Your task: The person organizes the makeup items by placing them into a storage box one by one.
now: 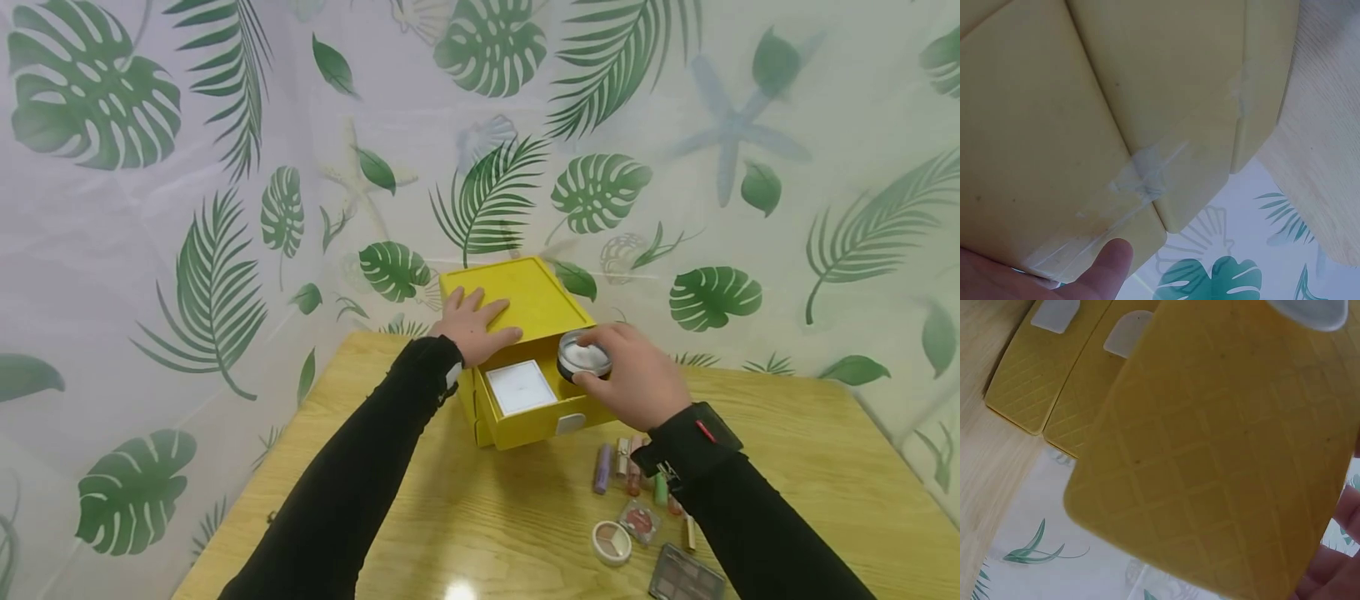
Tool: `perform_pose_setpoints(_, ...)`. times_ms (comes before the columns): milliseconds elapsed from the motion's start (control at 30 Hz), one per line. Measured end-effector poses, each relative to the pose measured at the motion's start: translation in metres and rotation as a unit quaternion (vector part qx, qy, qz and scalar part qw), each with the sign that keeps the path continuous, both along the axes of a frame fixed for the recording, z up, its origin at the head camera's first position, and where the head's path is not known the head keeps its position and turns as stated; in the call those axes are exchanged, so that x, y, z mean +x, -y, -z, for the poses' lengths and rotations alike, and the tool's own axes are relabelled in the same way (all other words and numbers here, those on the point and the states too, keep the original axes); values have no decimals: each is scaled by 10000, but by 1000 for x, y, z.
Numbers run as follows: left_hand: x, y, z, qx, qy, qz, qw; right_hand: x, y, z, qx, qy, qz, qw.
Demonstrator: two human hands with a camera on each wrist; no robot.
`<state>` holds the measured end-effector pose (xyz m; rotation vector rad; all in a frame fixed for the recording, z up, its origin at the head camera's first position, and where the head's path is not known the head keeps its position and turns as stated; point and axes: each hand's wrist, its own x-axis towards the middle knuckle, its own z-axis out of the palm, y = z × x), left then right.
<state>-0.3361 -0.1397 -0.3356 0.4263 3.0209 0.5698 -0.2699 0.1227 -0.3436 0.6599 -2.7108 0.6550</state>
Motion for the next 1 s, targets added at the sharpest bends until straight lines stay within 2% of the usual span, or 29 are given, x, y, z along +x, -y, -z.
perform_pose_setpoints(233, 0, 0, 3, -65, -28, -39, 10000, -4, 3, -1, 108, 506, -335, 9981)
perform_pose_setpoints(367, 0, 0, 3, -58, -29, -54, 10000, -7, 6, -2, 291, 712, -381, 9963)
perform_pose_setpoints(767, 0, 1, 2, -130, -59, -96, 9999, -21, 20, -11, 932, 1393, -159, 9857)
perform_pose_setpoints(1000, 0, -1, 0, -158, -57, -98, 9998, -23, 23, -16, 1050, 1473, -128, 9834)
